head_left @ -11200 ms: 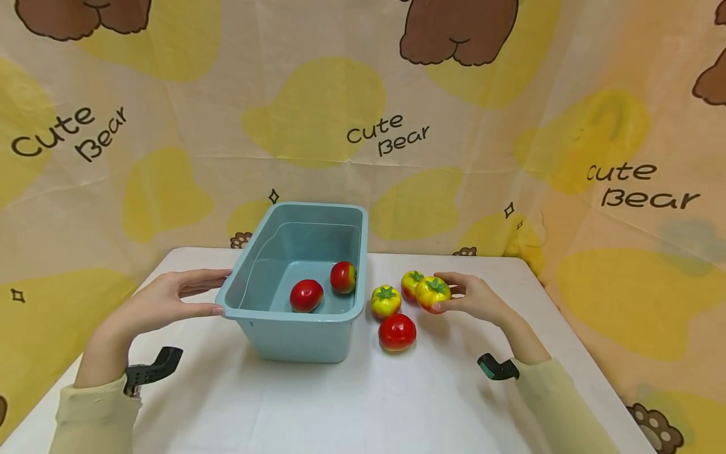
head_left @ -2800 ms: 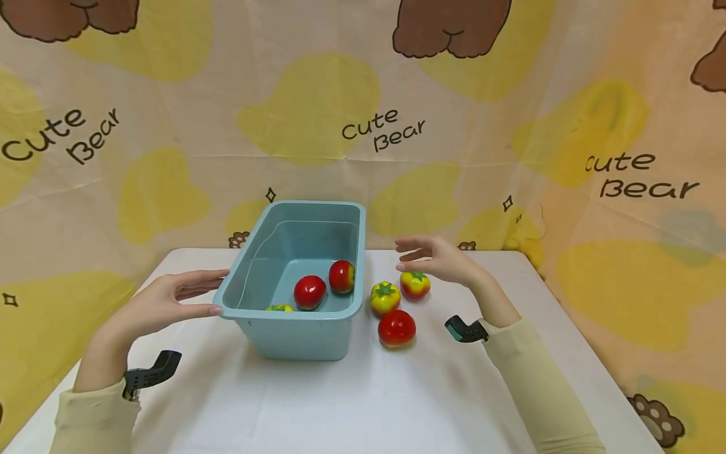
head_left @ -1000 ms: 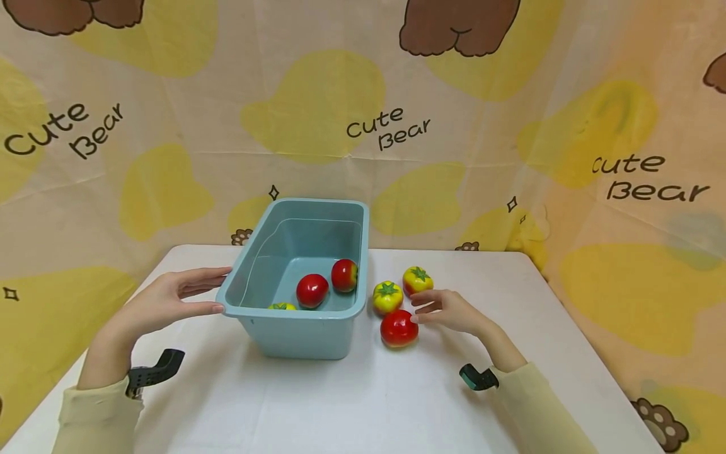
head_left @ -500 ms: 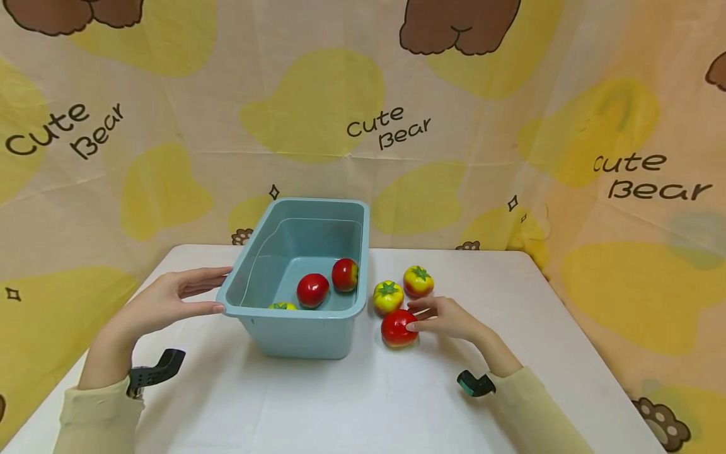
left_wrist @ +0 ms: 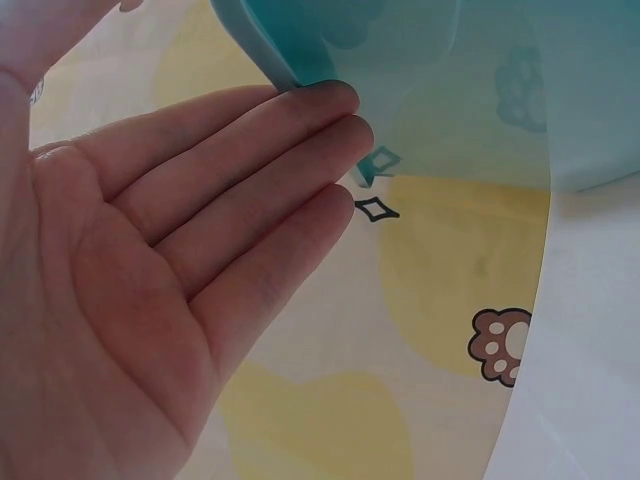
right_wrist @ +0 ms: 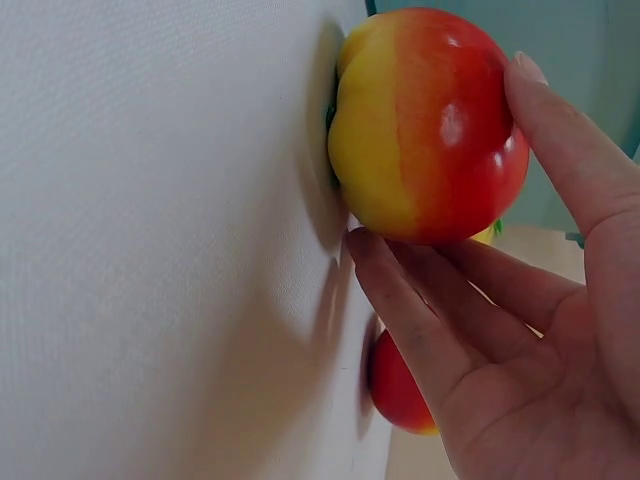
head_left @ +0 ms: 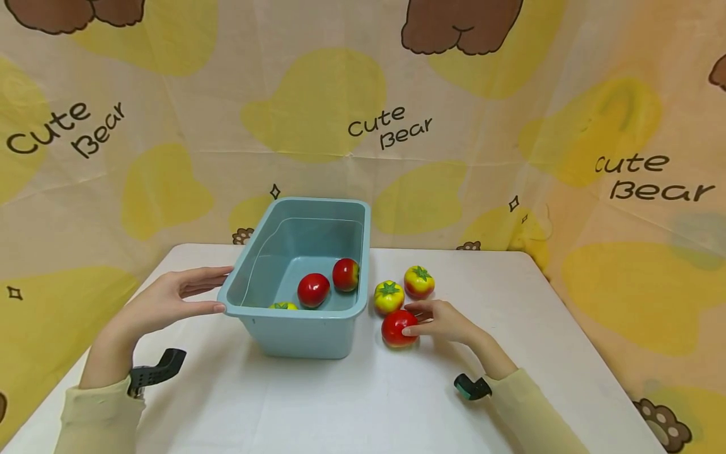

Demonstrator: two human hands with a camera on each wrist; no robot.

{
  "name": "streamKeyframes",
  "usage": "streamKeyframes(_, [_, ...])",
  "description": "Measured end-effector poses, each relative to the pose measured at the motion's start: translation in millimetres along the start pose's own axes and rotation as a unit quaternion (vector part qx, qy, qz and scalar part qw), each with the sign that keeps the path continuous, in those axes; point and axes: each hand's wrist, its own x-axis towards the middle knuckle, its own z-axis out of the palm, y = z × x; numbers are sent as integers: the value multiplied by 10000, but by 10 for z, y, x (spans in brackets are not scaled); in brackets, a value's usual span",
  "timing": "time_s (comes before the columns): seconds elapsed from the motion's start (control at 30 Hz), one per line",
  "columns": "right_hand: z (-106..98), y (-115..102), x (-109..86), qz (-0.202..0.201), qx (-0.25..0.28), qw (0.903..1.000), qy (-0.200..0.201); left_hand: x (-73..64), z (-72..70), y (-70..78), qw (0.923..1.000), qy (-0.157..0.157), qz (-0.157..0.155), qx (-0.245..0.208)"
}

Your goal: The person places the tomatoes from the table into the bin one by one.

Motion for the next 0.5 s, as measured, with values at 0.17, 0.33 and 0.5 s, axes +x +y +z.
streamKeyframes(0.17, [5,-11,-1,123,89,9999,-32,-1,-5,-3,10000,4,-44,6])
streamKeyframes(0.33, [7,-28,-3,202,173,9996,-71,-7,-3,-2,10000,-8,-62,-34])
streamKeyframes(0.5, [15,-33,-6,251,224,9994,-80,-5,0,-6,10000,-7,-53,-42])
